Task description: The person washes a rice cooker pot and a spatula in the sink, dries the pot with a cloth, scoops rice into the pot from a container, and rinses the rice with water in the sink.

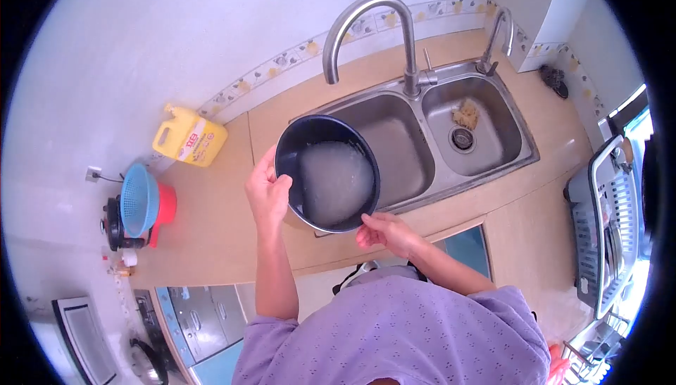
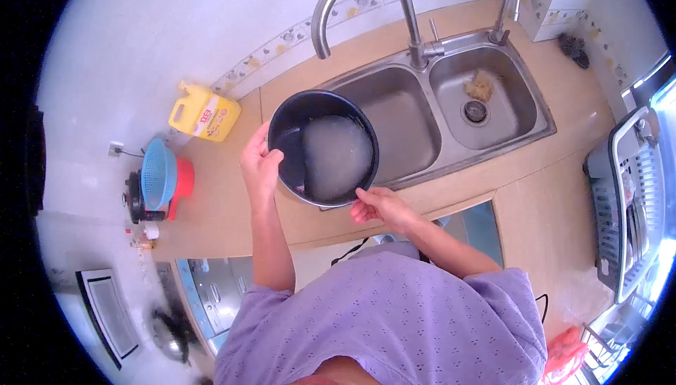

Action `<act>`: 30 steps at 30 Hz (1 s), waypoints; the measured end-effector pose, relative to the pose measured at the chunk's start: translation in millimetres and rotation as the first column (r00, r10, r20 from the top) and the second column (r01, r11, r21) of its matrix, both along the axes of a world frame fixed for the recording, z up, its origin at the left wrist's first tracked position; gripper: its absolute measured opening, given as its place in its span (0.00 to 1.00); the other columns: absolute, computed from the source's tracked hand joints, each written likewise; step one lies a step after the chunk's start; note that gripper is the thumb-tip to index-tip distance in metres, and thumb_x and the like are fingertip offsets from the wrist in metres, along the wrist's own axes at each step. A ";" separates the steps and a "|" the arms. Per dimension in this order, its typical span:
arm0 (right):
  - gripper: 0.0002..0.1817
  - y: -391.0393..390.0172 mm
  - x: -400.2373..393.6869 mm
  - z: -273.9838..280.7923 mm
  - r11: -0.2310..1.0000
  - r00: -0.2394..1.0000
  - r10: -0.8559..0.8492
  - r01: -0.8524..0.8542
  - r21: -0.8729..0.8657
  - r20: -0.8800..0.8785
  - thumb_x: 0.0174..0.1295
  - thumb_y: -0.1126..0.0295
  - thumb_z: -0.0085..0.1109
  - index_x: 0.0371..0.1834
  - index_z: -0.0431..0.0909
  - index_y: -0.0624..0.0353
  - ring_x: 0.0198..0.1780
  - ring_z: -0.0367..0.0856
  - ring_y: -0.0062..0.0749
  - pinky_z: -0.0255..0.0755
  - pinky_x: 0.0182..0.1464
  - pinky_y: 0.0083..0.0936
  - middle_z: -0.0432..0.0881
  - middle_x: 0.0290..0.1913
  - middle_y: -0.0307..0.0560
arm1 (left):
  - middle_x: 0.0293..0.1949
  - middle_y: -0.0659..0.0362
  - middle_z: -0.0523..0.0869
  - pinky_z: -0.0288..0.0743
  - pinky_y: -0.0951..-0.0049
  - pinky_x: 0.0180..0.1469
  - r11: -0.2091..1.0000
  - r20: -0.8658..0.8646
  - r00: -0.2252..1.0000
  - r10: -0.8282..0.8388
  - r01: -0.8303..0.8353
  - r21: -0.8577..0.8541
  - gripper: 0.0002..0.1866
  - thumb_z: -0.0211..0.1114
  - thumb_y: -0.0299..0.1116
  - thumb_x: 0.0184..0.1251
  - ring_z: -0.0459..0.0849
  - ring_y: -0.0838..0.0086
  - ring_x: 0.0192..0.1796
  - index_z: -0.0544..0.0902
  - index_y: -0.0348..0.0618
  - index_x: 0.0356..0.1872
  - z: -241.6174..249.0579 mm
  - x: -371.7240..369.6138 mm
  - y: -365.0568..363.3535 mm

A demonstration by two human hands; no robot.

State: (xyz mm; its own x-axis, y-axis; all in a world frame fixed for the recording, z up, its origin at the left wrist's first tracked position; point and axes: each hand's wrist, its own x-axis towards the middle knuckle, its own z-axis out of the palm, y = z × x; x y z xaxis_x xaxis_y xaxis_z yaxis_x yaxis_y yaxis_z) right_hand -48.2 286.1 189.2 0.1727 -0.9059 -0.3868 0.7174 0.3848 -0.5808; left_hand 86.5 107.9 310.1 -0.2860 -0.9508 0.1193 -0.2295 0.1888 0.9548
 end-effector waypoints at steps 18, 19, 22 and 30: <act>0.18 -21.8 17.6 -7.0 0.999 0.999 0.025 -0.027 0.037 0.045 0.70 0.59 0.41 0.34 0.73 0.64 0.29 0.78 0.31 0.74 0.36 0.26 0.80 0.28 0.48 | 0.14 0.69 0.67 0.60 0.84 0.20 0.993 0.168 0.984 0.065 -0.048 -0.105 0.32 0.51 0.15 0.41 0.63 0.89 0.17 0.76 0.36 0.56 29.5 4.1 12.7; 0.18 -22.2 17.8 -4.8 0.999 0.999 0.019 -0.021 0.043 0.051 0.70 0.60 0.41 0.34 0.73 0.65 0.28 0.78 0.31 0.74 0.36 0.27 0.80 0.28 0.49 | 0.14 0.69 0.67 0.60 0.84 0.20 0.992 0.165 0.984 0.060 -0.041 -0.116 0.32 0.51 0.15 0.41 0.63 0.89 0.17 0.76 0.36 0.56 26.8 6.2 10.6; 0.18 -23.9 18.3 -5.0 0.999 0.998 0.016 -0.018 0.045 0.063 0.71 0.61 0.40 0.32 0.73 0.65 0.28 0.78 0.32 0.74 0.35 0.27 0.80 0.27 0.49 | 0.14 0.68 0.68 0.60 0.84 0.20 0.988 0.215 0.974 0.074 -0.043 -0.146 0.32 0.51 0.15 0.41 0.63 0.88 0.17 0.76 0.37 0.56 29.6 5.8 11.4; 0.18 -23.7 19.0 -0.4 0.998 0.995 0.026 -0.032 0.059 0.097 0.70 0.61 0.41 0.31 0.73 0.65 0.28 0.78 0.31 0.74 0.35 0.27 0.80 0.27 0.48 | 0.13 0.66 0.67 0.62 0.82 0.21 0.985 0.279 0.959 0.056 -0.007 -0.173 0.31 0.51 0.16 0.40 0.64 0.86 0.16 0.77 0.38 0.54 43.7 -2.0 16.4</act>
State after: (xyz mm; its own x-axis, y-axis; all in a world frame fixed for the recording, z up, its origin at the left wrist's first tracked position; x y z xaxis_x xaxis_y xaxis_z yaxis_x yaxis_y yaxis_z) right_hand -29.2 262.4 188.8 0.2378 -0.8753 -0.4211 0.7565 0.4388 -0.4849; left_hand 84.5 124.3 353.7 -0.3012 -0.9329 0.1976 -0.4930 0.3297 0.8051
